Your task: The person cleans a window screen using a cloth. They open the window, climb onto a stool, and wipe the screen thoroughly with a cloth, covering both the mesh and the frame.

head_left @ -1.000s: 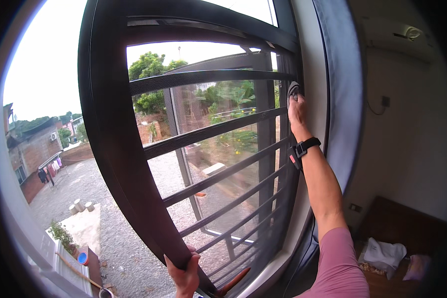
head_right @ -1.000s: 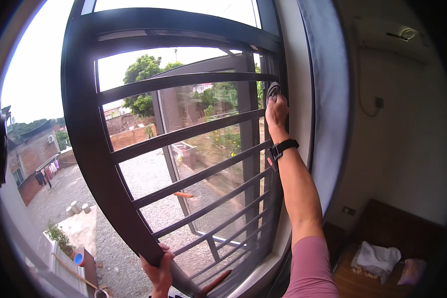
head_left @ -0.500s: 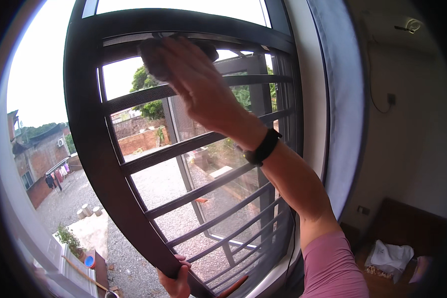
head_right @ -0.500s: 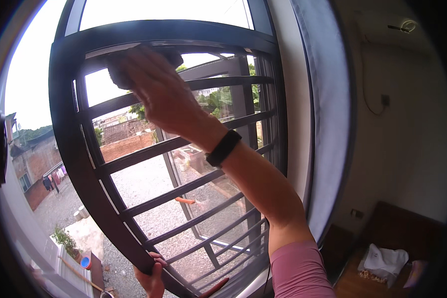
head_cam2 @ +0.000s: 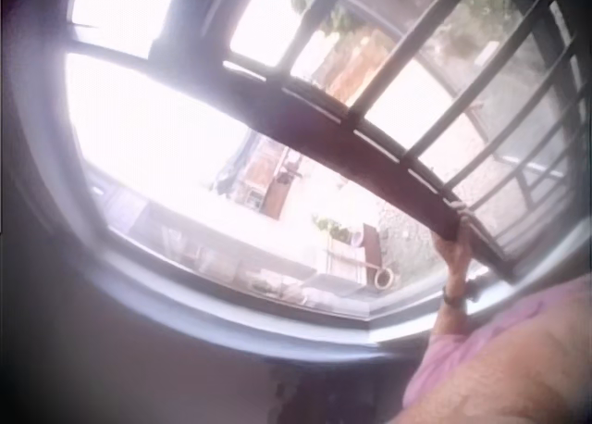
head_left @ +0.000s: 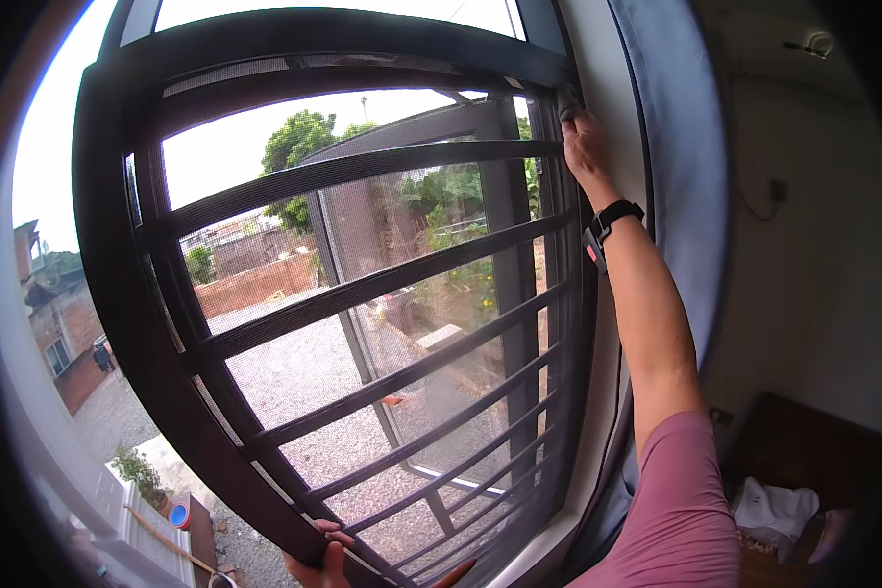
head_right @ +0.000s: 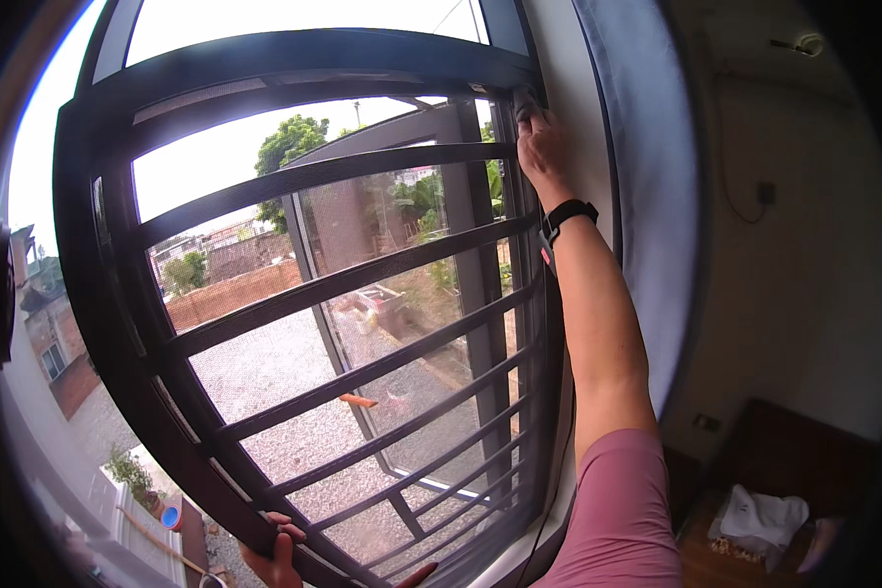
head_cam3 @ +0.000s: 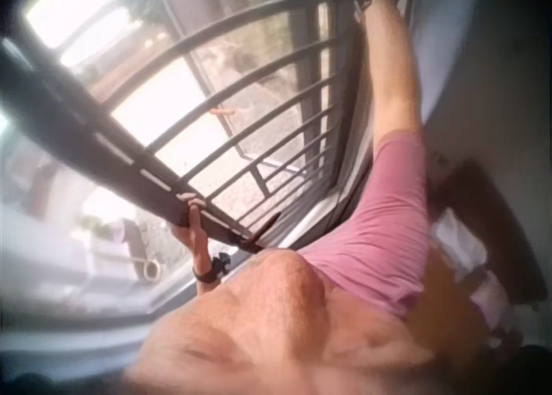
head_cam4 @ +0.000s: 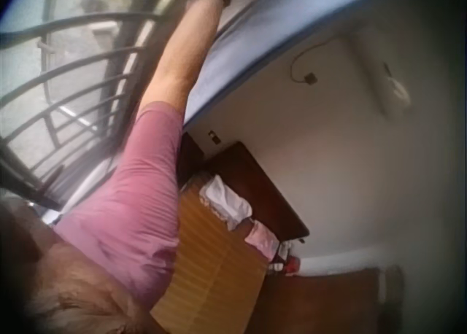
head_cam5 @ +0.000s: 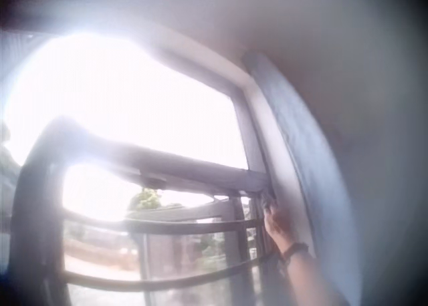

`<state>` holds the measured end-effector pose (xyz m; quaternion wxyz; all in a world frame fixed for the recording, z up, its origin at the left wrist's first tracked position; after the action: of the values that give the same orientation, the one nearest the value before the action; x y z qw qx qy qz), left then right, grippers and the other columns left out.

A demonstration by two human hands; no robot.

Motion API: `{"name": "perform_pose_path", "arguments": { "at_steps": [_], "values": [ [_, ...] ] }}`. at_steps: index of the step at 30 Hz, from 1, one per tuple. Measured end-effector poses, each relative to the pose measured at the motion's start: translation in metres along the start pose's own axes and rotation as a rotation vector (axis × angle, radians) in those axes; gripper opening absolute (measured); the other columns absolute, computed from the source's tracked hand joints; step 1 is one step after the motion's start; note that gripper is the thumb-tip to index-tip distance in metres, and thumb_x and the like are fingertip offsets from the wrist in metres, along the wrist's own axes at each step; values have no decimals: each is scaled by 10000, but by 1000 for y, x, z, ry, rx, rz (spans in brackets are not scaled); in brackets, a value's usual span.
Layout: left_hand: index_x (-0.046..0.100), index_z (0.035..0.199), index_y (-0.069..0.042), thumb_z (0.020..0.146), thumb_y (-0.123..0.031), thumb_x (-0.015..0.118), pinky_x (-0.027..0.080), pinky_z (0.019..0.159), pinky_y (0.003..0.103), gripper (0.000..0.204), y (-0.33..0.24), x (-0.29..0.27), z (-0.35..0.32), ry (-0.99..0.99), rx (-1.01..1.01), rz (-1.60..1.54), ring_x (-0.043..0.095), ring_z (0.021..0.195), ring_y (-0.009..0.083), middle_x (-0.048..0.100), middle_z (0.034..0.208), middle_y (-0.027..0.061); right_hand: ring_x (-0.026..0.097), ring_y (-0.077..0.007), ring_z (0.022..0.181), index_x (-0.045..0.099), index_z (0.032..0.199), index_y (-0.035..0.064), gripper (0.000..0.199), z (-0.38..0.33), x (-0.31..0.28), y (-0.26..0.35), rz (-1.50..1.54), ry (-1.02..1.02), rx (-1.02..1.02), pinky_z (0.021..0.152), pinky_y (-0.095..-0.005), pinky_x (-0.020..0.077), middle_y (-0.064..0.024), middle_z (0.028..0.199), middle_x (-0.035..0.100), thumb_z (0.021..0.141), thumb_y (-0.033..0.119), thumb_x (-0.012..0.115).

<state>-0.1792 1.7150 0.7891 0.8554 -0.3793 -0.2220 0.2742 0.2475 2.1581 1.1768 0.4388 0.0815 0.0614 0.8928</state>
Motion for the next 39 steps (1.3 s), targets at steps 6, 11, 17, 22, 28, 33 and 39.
{"name": "perform_pose_path", "arguments": {
  "at_steps": [6,11,17,22,28,33,39],
  "values": [
    [630,1141,42,954,-34,714,525,754,277,218,2,14,4,27,-6,-59,675,823,159,698,1011,98,593,-317,1300,633,1380,91,340,-69,-52,127,598,-2,-44,1102,-389,469,-157,1430,609,1061,160,535],
    [629,1146,45,951,-16,704,532,742,281,217,-10,-2,-4,-11,-20,1,683,818,166,705,1017,105,355,-385,1501,547,1460,152,586,-212,-96,297,610,316,-643,1246,-544,324,-164,1613,384,909,96,741],
    [623,1167,35,950,11,685,539,729,285,227,-7,9,-3,47,12,-36,689,821,175,707,1034,115,483,-377,1390,567,1397,1,387,-93,-49,110,519,81,-53,1179,-445,383,-204,1485,518,1078,212,512],
    [540,1213,26,924,-106,752,541,706,300,382,7,-5,-7,-16,21,-41,677,780,173,685,1030,123,542,-350,1342,556,1421,22,365,-132,-54,163,667,61,-35,1133,-384,441,-228,1456,537,1091,162,486],
    [521,1209,27,911,-233,812,540,678,323,492,20,-4,-4,-9,34,-84,675,729,190,676,1020,144,350,-394,1504,558,1447,94,583,-229,-91,267,585,315,-593,1245,-533,304,-194,1618,370,898,132,750],
    [528,1186,19,888,-31,772,547,710,314,388,18,4,-2,43,1,-188,689,787,188,688,1014,152,560,-361,1291,529,1425,10,392,-87,-46,106,608,22,32,1137,-424,405,-209,1438,553,1092,206,470],
    [520,1165,12,884,69,721,566,758,311,350,16,-10,-7,14,-43,-106,697,837,176,694,1049,150,412,-376,1470,550,1445,51,436,-153,-73,274,639,108,-267,1202,-442,387,-219,1581,418,1012,61,599]
  ]
}}
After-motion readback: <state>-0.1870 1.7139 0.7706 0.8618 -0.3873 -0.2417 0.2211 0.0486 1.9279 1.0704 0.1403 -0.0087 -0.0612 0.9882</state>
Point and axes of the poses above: each hand's wrist, its own z-axis towards the middle knuckle, its own x-axis out of the palm, y = z × x, the point moved 6 cm from there along z, towards the middle knuckle
